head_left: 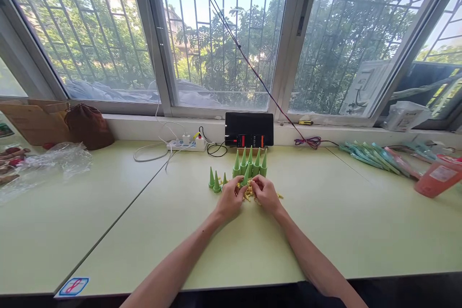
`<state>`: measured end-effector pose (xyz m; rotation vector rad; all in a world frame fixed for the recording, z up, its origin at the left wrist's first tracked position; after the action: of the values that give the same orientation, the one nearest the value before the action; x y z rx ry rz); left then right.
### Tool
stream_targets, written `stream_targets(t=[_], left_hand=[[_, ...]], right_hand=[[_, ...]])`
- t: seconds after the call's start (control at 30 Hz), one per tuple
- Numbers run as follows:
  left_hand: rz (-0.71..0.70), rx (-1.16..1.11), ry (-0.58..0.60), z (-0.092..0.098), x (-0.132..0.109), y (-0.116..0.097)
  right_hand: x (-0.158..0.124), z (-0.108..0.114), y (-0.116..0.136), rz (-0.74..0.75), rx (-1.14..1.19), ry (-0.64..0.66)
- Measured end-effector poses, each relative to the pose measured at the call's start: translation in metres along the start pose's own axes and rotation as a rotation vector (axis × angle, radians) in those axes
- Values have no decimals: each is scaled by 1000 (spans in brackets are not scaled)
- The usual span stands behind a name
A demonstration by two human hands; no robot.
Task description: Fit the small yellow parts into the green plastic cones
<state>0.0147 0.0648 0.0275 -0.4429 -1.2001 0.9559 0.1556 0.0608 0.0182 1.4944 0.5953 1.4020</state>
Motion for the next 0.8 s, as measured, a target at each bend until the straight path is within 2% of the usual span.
stream_targets(t=[0.8], left_hand=[[0, 4, 1, -1, 0, 1]], right_hand=[[0, 0, 2, 5, 4, 12]])
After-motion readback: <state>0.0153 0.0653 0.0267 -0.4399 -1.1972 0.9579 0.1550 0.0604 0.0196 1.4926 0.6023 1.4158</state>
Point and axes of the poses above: each hand's wrist, its own x-axis towards the middle knuckle, its own z-axis out of the back of the hand, y = z × x, the point moved 7 cm from there along x, towards the middle knuckle, and after that the axes turned 13 degrees about -y, right-handed, at the moved point
